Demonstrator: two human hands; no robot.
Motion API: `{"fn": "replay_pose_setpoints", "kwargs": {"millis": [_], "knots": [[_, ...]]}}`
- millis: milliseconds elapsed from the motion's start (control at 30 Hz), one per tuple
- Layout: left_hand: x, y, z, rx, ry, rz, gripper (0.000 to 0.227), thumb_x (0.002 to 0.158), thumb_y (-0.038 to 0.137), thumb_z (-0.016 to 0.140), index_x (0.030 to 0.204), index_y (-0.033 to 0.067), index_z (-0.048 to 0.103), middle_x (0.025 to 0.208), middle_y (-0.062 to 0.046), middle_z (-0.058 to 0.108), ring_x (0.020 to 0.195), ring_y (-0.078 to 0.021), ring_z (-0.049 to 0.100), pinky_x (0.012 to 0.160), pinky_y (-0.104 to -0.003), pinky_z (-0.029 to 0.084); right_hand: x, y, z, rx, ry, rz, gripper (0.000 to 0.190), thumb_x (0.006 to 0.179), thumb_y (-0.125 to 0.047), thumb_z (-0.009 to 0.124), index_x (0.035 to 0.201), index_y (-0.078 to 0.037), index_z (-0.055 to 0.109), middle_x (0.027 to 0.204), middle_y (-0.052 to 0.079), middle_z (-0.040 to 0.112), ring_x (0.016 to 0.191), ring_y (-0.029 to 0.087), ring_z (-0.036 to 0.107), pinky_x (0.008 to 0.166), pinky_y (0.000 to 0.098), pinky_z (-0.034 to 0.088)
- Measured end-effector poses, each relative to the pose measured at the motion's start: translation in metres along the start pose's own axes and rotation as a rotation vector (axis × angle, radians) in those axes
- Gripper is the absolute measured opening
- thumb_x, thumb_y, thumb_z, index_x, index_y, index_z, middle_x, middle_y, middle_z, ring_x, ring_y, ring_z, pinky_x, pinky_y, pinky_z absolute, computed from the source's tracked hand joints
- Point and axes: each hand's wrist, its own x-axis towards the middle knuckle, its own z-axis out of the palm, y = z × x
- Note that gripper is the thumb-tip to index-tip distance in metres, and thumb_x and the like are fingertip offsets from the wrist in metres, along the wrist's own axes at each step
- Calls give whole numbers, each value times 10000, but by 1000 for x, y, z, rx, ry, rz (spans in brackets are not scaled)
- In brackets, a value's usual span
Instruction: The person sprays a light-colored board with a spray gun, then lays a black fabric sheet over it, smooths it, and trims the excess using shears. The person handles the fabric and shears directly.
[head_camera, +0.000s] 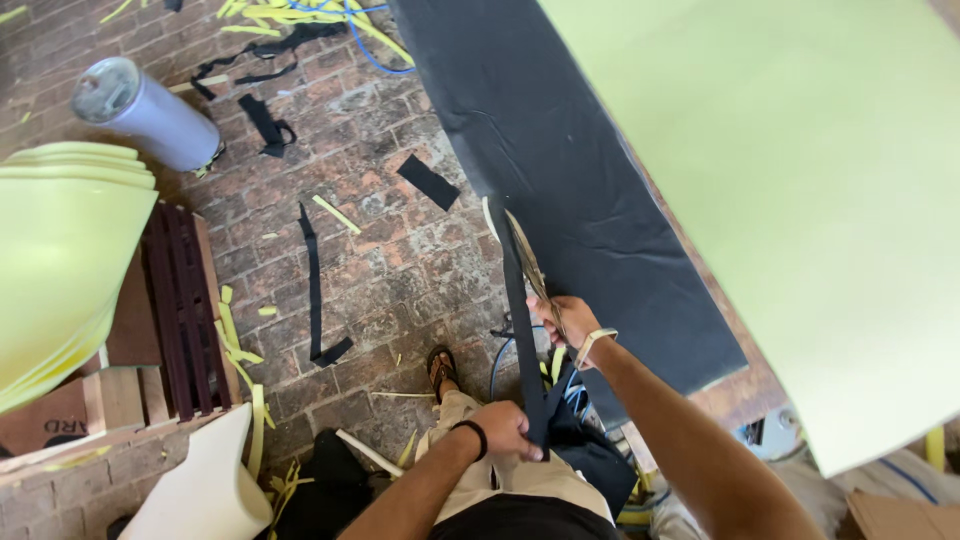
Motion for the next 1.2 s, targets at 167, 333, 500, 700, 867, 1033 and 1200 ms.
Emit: {"fn": "replay_pose_setpoints", "kwargs": {"millis": [167,333,500,700,867,1033,1200], "knots": [[-17,-10,-23,-20,-191,-45,558,753,529,854,683,7,669,639,-139,631,601,-292,620,574,-434,458,58,-48,11,-66,-19,-61,500,850,-526,775,703,-85,592,603,-14,523,500,112,493,440,276,404],[-25,-33,-65,-140,-269,-229,498,761,543,827,787,59,714,729,-103,713,713,-239,704,670,-389,545,78,-65,11,-127,-3,-27,469,839,-479,813,726,-78,597,607,-14,535,506,116,495,440,270,423],[-31,-83,-153,-237,32,-310,558,845,530,736,1203,105,689,1164,-120,744,1103,-264,676,957,-424,518,79,-62,10,-44,-1,51,404,832,-445,809,783,-82,640,593,-24,502,480,100,452,412,270,355],[34,-108,-275,-619,354,-277,760,854,591,668,1413,79,608,1451,-183,595,1340,-285,564,1112,-446,422,80,-65,6,-157,37,147,393,869,-446,779,802,-79,653,598,-27,506,478,97,485,419,271,382],[121,-104,-320,-574,427,-104,786,872,603,673,1374,12,543,1309,-201,668,1205,-305,675,1004,-392,525,82,-53,6,-203,63,154,374,870,-443,771,824,-79,697,595,-38,504,489,91,504,427,266,402],[201,-111,-325,-232,409,-127,659,1018,560,645,991,-79,799,890,-222,760,820,-317,708,784,-433,528,84,-35,-1,-165,77,212,314,853,-408,775,831,-103,703,580,-25,492,480,103,503,424,270,397],[198,-117,-308,-1077,455,-88,331,855,271,819,964,-31,741,809,-76,741,668,-142,689,586,-305,530,78,-38,-8,-130,6,209,354,860,-397,787,812,-75,646,585,-27,509,478,101,484,418,275,391]]}}
